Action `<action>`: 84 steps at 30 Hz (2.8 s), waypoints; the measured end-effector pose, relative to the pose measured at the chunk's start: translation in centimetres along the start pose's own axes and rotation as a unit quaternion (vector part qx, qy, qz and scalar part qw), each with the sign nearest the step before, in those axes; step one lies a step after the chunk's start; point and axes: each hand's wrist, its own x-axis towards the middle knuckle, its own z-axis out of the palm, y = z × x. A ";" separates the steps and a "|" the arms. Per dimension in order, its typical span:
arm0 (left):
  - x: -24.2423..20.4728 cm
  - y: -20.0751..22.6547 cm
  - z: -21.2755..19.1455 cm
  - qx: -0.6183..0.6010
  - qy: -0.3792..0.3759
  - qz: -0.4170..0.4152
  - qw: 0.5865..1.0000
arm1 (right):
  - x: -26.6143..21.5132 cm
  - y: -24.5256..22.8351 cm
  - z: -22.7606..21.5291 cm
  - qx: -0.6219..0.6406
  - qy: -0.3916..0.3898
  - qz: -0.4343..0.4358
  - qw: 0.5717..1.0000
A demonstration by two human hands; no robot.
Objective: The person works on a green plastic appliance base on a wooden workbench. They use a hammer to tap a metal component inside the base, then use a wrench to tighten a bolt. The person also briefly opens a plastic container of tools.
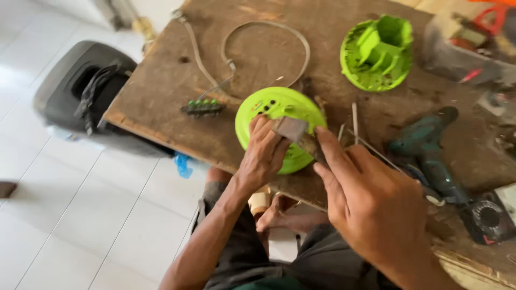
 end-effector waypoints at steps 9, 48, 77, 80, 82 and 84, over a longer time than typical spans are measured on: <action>0.0 1.0 -0.2 0.008 0.003 -0.023 1.000 | 0.2 -0.5 -0.5 0.101 0.048 0.021 0.993; -2.6 -3.5 0.8 0.023 0.035 -0.029 0.999 | -0.1 -0.8 12.7 0.292 0.206 0.116 0.927; -4.2 -4.0 1.0 0.040 0.047 -0.033 0.998 | 3.8 -2.5 14.2 0.120 0.282 0.012 0.952; -4.0 -4.0 1.2 0.049 0.047 -0.050 0.996 | 2.7 -1.5 12.2 0.197 0.274 0.045 0.940; -3.6 -3.9 1.3 0.039 0.053 -0.051 0.996 | 1.1 0.4 11.2 0.256 0.261 0.068 0.928; -3.1 -3.7 1.4 0.027 0.071 -0.031 0.997 | -0.8 3.4 11.0 0.270 0.227 0.145 0.924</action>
